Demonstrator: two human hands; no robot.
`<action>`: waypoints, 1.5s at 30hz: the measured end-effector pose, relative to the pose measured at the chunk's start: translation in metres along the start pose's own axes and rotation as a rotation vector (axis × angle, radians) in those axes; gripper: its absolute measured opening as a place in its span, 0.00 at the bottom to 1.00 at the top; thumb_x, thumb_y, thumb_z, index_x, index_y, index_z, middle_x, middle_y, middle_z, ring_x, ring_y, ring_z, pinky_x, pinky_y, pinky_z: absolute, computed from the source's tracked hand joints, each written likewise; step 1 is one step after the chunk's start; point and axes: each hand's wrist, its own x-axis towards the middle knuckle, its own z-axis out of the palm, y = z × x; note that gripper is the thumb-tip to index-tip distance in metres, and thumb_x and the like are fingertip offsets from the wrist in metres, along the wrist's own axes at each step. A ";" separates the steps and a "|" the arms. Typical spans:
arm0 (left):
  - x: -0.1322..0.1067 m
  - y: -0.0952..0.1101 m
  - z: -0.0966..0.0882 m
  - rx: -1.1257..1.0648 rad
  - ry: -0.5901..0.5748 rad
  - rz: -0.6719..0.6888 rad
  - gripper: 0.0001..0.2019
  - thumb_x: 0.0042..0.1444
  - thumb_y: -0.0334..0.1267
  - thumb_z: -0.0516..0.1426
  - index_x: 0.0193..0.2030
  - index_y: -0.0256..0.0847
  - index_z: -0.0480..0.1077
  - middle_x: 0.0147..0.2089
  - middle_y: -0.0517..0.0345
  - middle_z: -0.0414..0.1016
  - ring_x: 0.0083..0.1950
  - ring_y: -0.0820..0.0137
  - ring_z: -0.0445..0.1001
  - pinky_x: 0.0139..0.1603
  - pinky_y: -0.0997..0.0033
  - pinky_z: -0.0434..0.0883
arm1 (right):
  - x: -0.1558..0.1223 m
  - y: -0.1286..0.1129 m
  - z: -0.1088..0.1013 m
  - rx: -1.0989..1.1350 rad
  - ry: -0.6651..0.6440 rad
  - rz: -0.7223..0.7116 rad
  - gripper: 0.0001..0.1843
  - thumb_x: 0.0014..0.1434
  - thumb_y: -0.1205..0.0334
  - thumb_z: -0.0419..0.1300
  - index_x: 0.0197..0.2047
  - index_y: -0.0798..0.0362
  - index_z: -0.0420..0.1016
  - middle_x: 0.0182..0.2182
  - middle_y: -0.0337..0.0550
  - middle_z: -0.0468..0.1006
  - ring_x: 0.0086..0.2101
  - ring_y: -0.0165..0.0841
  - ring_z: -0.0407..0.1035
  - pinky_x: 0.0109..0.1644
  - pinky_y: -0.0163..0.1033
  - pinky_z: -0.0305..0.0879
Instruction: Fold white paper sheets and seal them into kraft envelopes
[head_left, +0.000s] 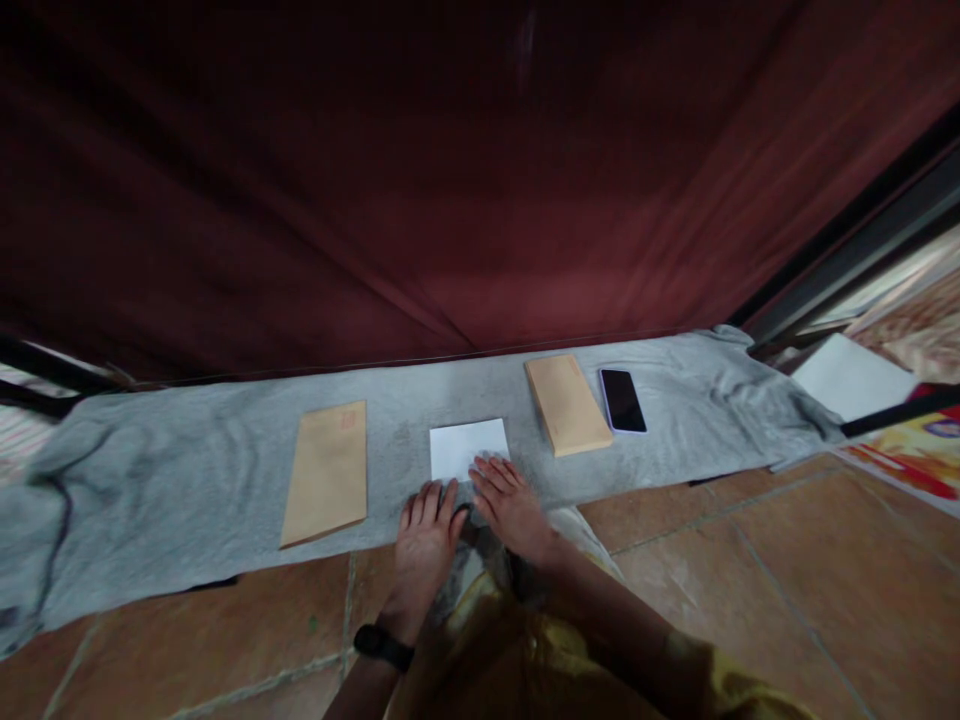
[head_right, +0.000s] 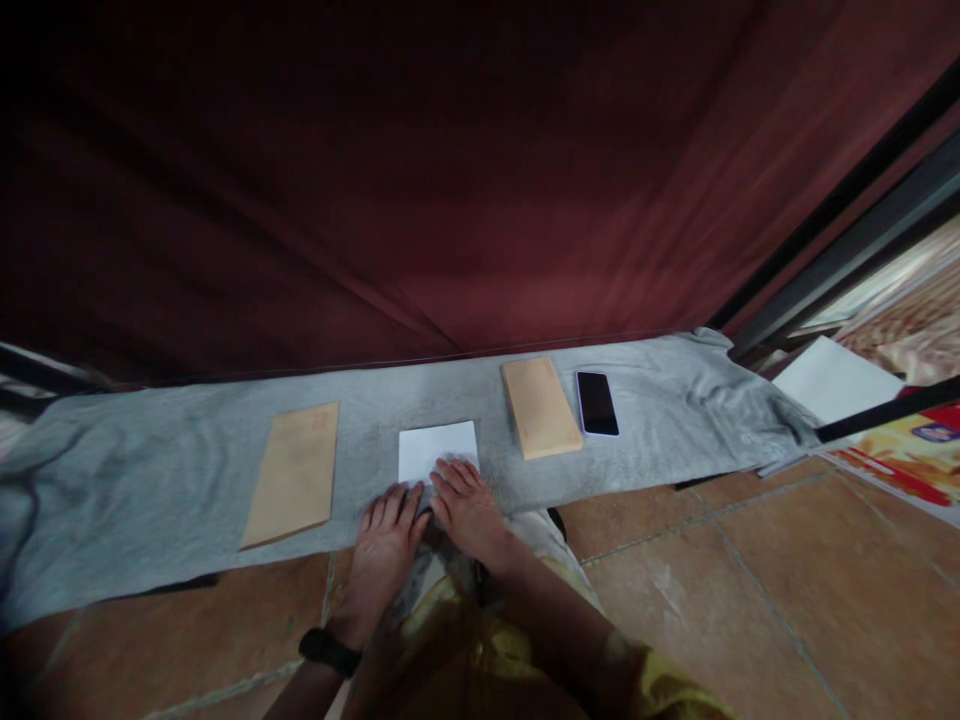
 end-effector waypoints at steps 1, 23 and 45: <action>0.000 -0.001 0.001 -0.001 0.002 0.004 0.21 0.69 0.44 0.49 0.64 0.39 0.69 0.61 0.41 0.74 0.63 0.53 0.70 0.62 0.49 0.68 | 0.007 -0.003 0.003 0.009 0.000 -0.018 0.22 0.73 0.57 0.50 0.65 0.53 0.70 0.67 0.46 0.67 0.67 0.38 0.57 0.72 0.50 0.55; -0.010 -0.003 0.023 -0.086 0.028 -0.030 0.23 0.69 0.45 0.50 0.63 0.34 0.69 0.64 0.37 0.71 0.67 0.51 0.66 0.66 0.45 0.64 | 0.081 -0.001 0.041 0.014 -0.066 -0.047 0.22 0.70 0.61 0.54 0.65 0.55 0.68 0.66 0.49 0.67 0.65 0.39 0.59 0.71 0.50 0.55; -0.005 -0.006 0.008 -0.065 0.077 -0.002 0.27 0.69 0.49 0.47 0.65 0.30 0.66 0.62 0.35 0.73 0.66 0.51 0.69 0.65 0.48 0.67 | 0.013 0.037 0.003 0.011 0.122 0.089 0.23 0.70 0.68 0.48 0.66 0.54 0.68 0.65 0.50 0.70 0.66 0.39 0.59 0.69 0.55 0.59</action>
